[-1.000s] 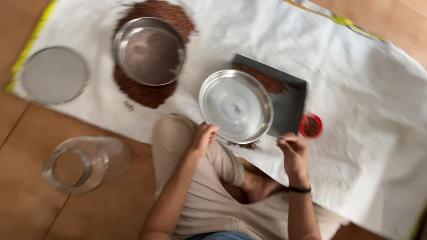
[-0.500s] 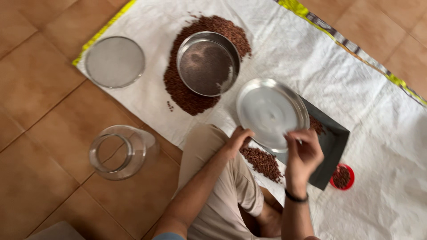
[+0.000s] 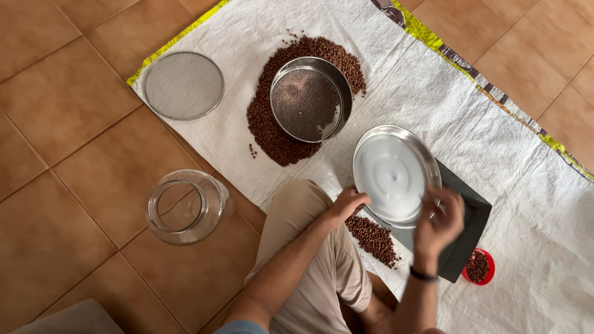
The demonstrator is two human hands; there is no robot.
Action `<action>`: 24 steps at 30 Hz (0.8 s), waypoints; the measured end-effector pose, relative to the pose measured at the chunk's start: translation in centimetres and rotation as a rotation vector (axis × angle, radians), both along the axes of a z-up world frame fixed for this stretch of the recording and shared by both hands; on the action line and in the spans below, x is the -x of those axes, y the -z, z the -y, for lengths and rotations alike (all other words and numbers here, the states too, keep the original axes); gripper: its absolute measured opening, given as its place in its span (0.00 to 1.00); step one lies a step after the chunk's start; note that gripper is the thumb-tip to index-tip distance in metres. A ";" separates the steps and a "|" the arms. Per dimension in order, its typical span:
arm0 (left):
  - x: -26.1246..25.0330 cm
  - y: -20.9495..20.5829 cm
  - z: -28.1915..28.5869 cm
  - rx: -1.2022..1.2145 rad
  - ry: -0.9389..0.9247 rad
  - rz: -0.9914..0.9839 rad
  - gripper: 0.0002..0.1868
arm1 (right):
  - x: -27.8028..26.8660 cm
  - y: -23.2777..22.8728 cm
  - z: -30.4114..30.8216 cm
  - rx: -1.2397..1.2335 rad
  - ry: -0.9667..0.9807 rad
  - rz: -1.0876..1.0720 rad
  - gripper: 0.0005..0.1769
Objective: The person sits on a white cloth on the floor and sorts brown seeds by hand from a metal tray into a small red bowl. The person then uses a metal sieve to sift the remaining seeds and transfers them into a larger metal bowl.
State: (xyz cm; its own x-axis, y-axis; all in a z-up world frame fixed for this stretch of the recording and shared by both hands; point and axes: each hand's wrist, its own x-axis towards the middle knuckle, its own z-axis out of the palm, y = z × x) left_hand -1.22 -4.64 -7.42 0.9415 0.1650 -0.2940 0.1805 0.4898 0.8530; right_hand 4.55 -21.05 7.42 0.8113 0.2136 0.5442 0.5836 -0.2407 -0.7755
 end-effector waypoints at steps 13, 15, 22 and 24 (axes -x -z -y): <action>1.4 0.5 0.6 0.101 0.190 0.187 0.13 | 1.1 3.1 7.0 0.553 0.371 0.509 0.24; 1.9 0.4 0.4 0.086 0.241 0.246 0.12 | 0.8 4.4 9.7 0.498 0.358 0.146 0.38; 1.3 -3.2 0.2 -0.319 0.261 0.166 0.19 | 1.3 14.1 16.9 -0.598 -0.005 -0.918 0.23; -0.1 -3.9 -3.0 -0.645 0.049 0.166 0.22 | 3.8 14.7 16.7 -0.671 0.127 -0.894 0.26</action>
